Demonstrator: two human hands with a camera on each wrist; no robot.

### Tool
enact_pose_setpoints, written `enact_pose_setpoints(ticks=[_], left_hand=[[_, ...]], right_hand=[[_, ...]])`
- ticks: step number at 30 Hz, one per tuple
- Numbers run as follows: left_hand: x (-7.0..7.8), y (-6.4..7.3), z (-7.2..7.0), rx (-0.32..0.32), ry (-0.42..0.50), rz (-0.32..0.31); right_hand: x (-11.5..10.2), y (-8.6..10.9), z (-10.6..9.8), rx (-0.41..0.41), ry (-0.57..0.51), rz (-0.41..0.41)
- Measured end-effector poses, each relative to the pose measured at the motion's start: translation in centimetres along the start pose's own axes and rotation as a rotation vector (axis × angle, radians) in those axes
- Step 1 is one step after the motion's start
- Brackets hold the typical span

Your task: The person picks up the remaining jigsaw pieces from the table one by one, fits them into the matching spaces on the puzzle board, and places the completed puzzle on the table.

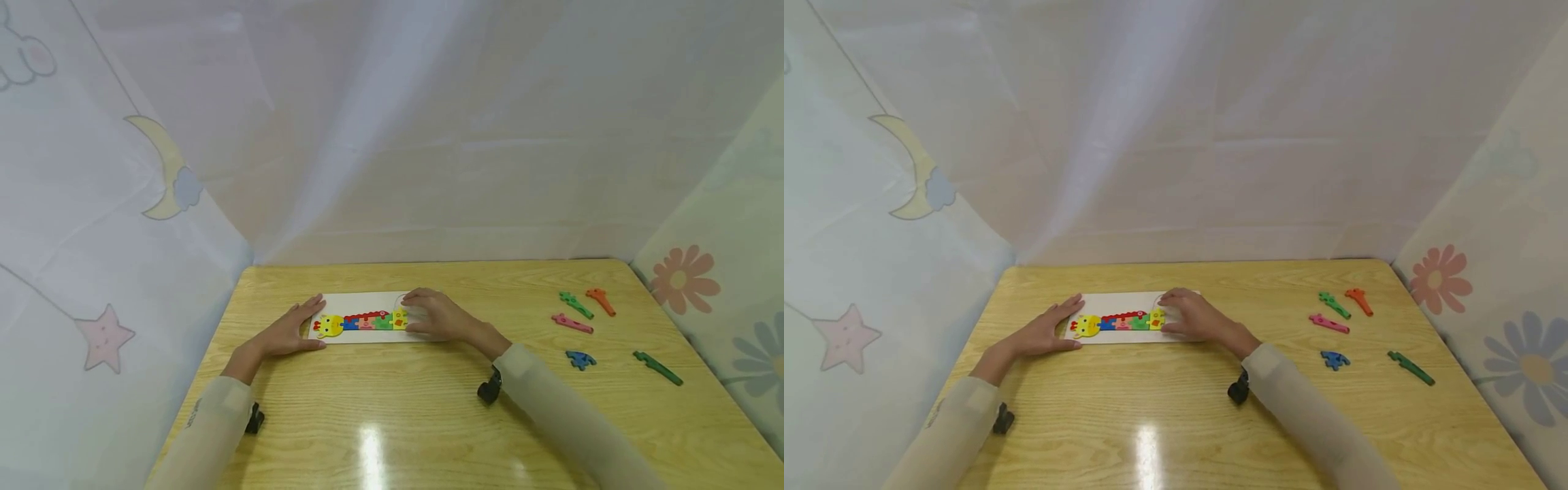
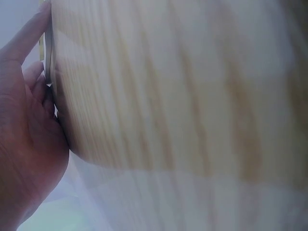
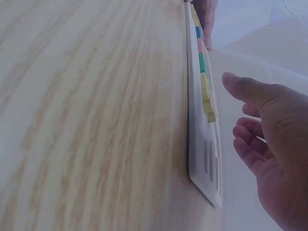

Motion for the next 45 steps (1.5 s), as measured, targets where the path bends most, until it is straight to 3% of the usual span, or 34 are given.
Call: enact_pose_setpoints(ticks=[18, 28, 45], left_hand=[[0.3, -0.1, -0.3, -0.01, 0.028, -0.009], [0.5, 0.0, -0.5, -0.014, 0.034, -0.007], [0.5, 0.1, -0.4, -0.012, 0.042, -0.007]], right_hand=[[-1.0, 1.2, -2.3, 0.033, -0.003, -0.007], [-1.2, 1.8, -3.0, 0.008, 0.034, 0.008], [-1.1, 3.8, -4.5, 0.036, 0.086, -0.001]])
Point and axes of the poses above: each hand's wrist, its own y-axis away from the middle knuckle, its own z-axis out of the palm, x = y × z, the point moved 5 cm from there along -y, towards the middle knuckle, and after that the axes turned 8 degrees about x, right-handed, at the moved point
